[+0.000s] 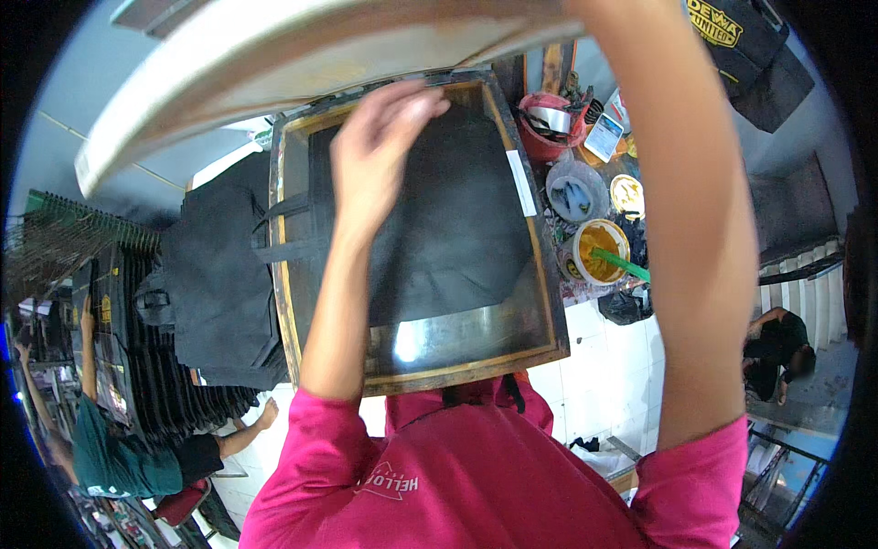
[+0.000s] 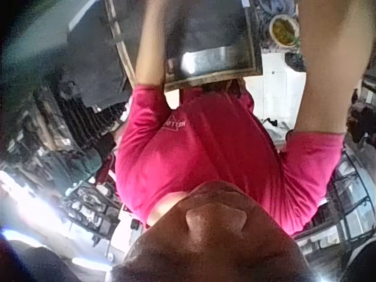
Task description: The person screen prints a yellow logo onto black tote bags. They place a bag on a table, lower a screen, use a squeegee to spread ink, lift the screen, and remove the printed bag. This process is repeated for multiple bags.
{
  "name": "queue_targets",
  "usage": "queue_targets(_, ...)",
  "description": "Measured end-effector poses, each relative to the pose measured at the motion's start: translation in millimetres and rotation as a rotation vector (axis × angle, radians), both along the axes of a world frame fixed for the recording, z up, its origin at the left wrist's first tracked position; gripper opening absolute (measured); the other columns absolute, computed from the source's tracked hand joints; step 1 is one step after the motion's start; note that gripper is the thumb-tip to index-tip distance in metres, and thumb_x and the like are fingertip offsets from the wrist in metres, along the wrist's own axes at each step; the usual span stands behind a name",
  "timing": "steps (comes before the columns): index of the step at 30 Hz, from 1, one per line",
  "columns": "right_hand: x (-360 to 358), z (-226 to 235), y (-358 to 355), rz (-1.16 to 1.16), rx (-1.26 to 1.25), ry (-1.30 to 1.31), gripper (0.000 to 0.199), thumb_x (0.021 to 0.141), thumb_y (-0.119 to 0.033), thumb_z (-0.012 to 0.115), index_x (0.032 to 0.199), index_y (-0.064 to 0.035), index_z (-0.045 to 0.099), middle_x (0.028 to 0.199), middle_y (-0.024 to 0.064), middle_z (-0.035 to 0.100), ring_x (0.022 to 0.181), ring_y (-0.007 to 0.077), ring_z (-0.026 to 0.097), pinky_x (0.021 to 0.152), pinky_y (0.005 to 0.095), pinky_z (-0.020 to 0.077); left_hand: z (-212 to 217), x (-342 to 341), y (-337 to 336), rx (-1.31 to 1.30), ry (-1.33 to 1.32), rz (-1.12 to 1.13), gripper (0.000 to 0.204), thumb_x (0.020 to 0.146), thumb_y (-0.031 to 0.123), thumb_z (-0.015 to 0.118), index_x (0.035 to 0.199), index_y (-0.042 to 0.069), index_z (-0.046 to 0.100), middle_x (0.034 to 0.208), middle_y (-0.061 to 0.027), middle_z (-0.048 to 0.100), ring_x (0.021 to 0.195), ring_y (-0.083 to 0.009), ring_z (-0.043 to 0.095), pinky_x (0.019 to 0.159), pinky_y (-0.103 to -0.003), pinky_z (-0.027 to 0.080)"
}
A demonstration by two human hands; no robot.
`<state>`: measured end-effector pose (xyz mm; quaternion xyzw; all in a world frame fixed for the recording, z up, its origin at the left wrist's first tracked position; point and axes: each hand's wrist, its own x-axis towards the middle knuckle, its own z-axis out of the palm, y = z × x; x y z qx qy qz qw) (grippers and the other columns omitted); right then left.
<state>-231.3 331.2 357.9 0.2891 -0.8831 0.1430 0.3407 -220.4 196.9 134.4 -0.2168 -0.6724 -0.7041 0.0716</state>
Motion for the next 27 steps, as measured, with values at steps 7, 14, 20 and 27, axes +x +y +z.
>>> queue_targets(7, 159.3, -196.2, -11.5, 0.021, -0.146, -0.295, 0.024, 0.091, -0.022, 0.072, 0.106, -0.0034, 0.068, 0.096, 0.0141, 0.071, 0.086, 0.0338, 0.069, 0.074, 0.0445, 0.0544, -72.3, 225.4, -119.1, 0.380, -0.537, 0.060, 0.023, 0.097, 0.017, 0.069, 0.095, -0.005, 0.070, 0.074, -0.0183, 0.072, 0.068, -0.0271, 0.073, 0.063, -0.039, 0.059)
queue_targets(14, 175.6, -306.2, -16.6, 0.058, 0.052, -0.361, 0.018, 0.088, -0.019, 0.072, 0.097, -0.0050, 0.067, 0.093, 0.0115, 0.071, 0.087, 0.0318, 0.069, 0.072, 0.0431, 0.0539, -138.2, 256.8, -113.6, 0.123, -0.952, 0.140, 0.026, 0.096, 0.021, 0.072, 0.085, -0.002, 0.072, 0.072, -0.0128, 0.072, 0.057, -0.0152, 0.066, 0.059, -0.028, 0.054)
queue_targets(20, 177.3, -270.3, -16.8, 0.046, 0.083, -0.606, 0.018, 0.087, -0.021, 0.073, 0.093, -0.0060, 0.067, 0.087, 0.0094, 0.070, 0.084, 0.0303, 0.068, 0.074, 0.0423, 0.0543, -139.5, 255.3, -124.8, 0.113, -0.995, 0.071, 0.033, 0.097, 0.026, 0.072, 0.079, -0.001, 0.069, 0.068, -0.0103, 0.069, 0.055, -0.0137, 0.064, 0.055, -0.026, 0.051)
queue_targets(27, 162.2, -292.2, -25.2, 0.114, 0.127, -0.474, 0.019, 0.089, -0.026, 0.072, 0.094, -0.0083, 0.066, 0.086, 0.0117, 0.069, 0.082, 0.0317, 0.067, 0.070, 0.0436, 0.0523, -141.3, 254.5, -128.8, 0.104, -0.995, 0.027, 0.035, 0.098, 0.026, 0.070, 0.075, 0.000, 0.068, 0.064, -0.0088, 0.067, 0.052, -0.0128, 0.060, 0.052, -0.028, 0.047)
